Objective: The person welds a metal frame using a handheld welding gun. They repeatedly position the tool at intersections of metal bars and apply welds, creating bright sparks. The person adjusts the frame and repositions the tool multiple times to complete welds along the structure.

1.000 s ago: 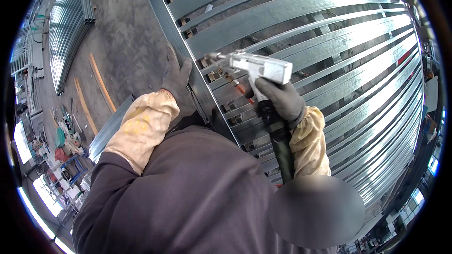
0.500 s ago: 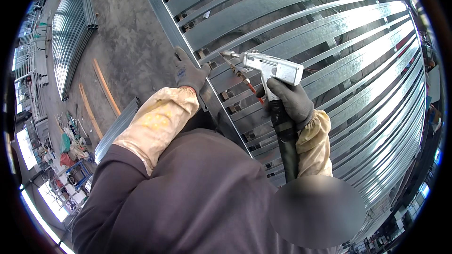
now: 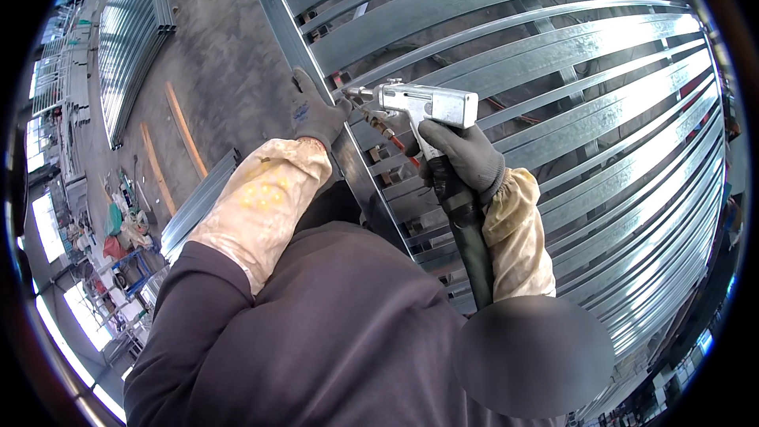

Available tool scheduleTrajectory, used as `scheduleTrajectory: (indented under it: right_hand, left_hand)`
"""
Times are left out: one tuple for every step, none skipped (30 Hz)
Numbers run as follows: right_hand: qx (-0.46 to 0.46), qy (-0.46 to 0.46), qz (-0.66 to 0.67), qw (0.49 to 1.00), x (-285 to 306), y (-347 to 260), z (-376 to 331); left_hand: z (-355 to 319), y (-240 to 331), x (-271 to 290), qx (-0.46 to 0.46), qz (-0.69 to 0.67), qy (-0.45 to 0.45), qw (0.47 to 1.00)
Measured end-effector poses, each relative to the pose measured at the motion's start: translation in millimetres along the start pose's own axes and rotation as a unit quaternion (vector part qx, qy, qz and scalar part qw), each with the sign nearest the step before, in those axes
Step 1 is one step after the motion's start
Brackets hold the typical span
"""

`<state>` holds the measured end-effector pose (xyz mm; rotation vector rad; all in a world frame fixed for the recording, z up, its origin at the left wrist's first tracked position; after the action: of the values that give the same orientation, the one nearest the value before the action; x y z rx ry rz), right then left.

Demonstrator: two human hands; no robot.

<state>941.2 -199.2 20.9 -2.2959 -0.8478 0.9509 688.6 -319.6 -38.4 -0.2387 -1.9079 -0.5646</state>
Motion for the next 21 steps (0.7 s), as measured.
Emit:
scheduleTrajectory:
  right_hand:
    - [-0.002,-0.003,0.007,1.000,0.2,2.7,3.6]
    - [-0.005,-0.005,0.015,1.000,0.4,4.7,6.3]
    - [-0.004,-0.014,0.013,1.000,-1.0,3.3,8.6]
    - [-0.004,-0.023,0.011,1.000,-2.3,0.9,10.9]
    - [-0.003,-0.030,0.009,1.000,-3.2,-0.3,12.5]
    - [-0.004,-0.029,0.012,1.000,-2.7,0.2,14.1]
    - [-0.004,-0.028,0.014,0.999,-2.4,1.0,15.7]
    - [-0.003,-0.027,0.015,1.000,-1.4,0.5,17.2]
    - [0.004,-0.031,0.016,0.999,-0.6,1.0,19.9]
    - [0.012,-0.035,0.017,0.999,0.7,3.3,23.5]
    - [0.019,-0.039,0.017,0.999,1.4,3.8,25.4]
    - [0.013,-0.038,0.014,0.999,1.7,4.5,25.9]
    - [0.007,-0.037,0.012,0.999,1.9,4.9,26.1]
    - [0.002,-0.038,0.009,0.999,1.3,5.3,27.0]
    - [0.008,-0.042,0.003,0.999,-0.1,3.4,28.3]
    - [0.014,-0.047,-0.003,0.999,-1.6,1.5,30.0]
    - [0.019,-0.051,-0.009,0.998,-2.5,0.2,31.0]
    - [0.016,-0.050,-0.012,0.999,-2.8,0.0,31.3]
    - [0.012,-0.050,-0.015,0.999,-3.4,-0.9,31.2]
    - [0.009,-0.050,-0.019,0.999,-3.6,-2.2,31.0]
    - [0.003,-0.050,-0.018,0.999,-3.4,-1.6,31.1]
  left_hand:
    - [0.3,0.6,0.8,-0.001,0.002,0.005,1.000]
    - [0.2,0.9,0.8,-0.002,0.004,0.009,1.000]
    - [0.4,0.8,1.0,-0.004,0.005,0.012,1.000]
    - [0.9,0.0,0.9,-0.006,0.004,0.016,1.000]
    - [0.9,-0.2,0.1,-0.009,0.002,0.019,1.000]
    - [0.9,-0.4,-0.3,-0.012,0.000,0.023,1.000]
    - [0.8,-1.8,-1.6,-0.011,-0.002,0.019,1.000]
    - [0.4,-0.9,-0.6,-0.009,-0.005,0.017,1.000]
    - [0.1,0.0,0.6,-0.008,-0.008,0.014,1.000]
    - [-0.1,1.3,1.6,-0.007,-0.012,0.010,1.000]
    - [-1.1,2.6,2.1,-0.005,-0.017,0.004,1.000]
    - [-1.4,2.9,1.3,-0.003,-0.022,-0.001,1.000]
    - [-1.4,3.1,0.7,-0.005,-0.020,0.000,1.000]
    - [-0.9,2.6,0.8,-0.006,-0.018,0.001,1.000]
    - [-0.6,2.4,1.3,-0.008,-0.016,0.002,1.000]
    - [-0.4,1.8,1.8,-0.006,-0.019,0.001,1.000]
    - [-1.1,2.4,2.6,-0.003,-0.022,-0.001,1.000]
    - [-1.7,2.8,3.3,-0.001,-0.025,-0.004,1.000]
    - [-2.4,3.6,4.4,-0.003,-0.022,-0.002,1.000]
    - [-2.4,5.0,6.0,-0.006,-0.019,0.000,1.000]
    - [-2.5,6.0,6.7,-0.009,-0.017,0.002,1.000]
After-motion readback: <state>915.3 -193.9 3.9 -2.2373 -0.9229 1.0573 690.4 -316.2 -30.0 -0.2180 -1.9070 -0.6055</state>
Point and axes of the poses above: each hand's wrist, its own z-axis towards the middle knuckle, its own x-axis out of the back of the hand, y = z × x, the point moved 10 cm from there along z, towards the middle knuckle, and after that the axes turned 4 degrees about -y, right-handed, at the moved point
